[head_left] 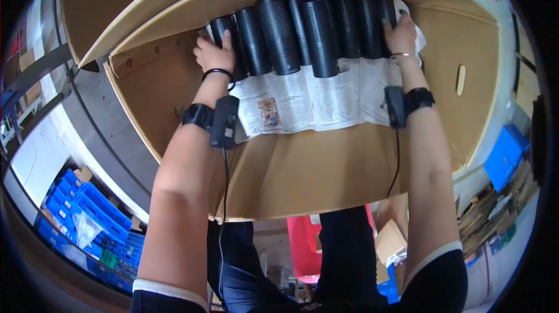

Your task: The person removes newspaper and black cylinders from a box, places the cylinders on a green table, and fits black caps onto them. After capping the cylinders, the person gathers them and places them back into the box on top of the newspaper.

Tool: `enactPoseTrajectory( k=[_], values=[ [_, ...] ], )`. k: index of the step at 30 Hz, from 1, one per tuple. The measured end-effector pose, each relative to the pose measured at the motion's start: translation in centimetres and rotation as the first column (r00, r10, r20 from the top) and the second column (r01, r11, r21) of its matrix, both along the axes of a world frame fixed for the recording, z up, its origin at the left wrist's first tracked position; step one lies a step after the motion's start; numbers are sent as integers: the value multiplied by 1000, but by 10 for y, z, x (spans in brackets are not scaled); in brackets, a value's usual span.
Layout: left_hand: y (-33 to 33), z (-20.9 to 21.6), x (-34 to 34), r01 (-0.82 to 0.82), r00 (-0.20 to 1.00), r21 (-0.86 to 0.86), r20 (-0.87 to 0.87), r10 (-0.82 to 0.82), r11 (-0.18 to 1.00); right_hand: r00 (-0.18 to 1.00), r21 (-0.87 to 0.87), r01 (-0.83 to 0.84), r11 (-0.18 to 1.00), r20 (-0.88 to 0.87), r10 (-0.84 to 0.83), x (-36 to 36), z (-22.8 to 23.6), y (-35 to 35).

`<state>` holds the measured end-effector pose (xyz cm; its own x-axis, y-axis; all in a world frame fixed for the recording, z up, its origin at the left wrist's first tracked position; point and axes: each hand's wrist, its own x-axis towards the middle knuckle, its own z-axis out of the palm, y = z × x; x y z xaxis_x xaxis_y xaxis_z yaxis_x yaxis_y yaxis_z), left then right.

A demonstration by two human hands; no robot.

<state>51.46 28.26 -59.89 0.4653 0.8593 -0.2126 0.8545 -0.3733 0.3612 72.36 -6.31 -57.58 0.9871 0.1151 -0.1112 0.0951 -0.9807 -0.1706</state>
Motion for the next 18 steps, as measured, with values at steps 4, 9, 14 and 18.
enactPoseTrajectory(
  k=[4,9,14,18],
  values=[
    [16,-37,-23,121,986,-246,144,-87,962,941,207,130,970,-334,-55,14,-29,-36],
    [-16,12,-26,37,824,-699,425,374,714,904,443,191,876,-428,19,-15,28,-18],
    [-33,33,-11,155,889,-831,353,291,535,868,496,78,865,-460,185,-36,11,10],
    [-21,14,2,35,944,-818,215,249,574,777,409,374,832,-629,-40,-15,0,12]
  ],
)
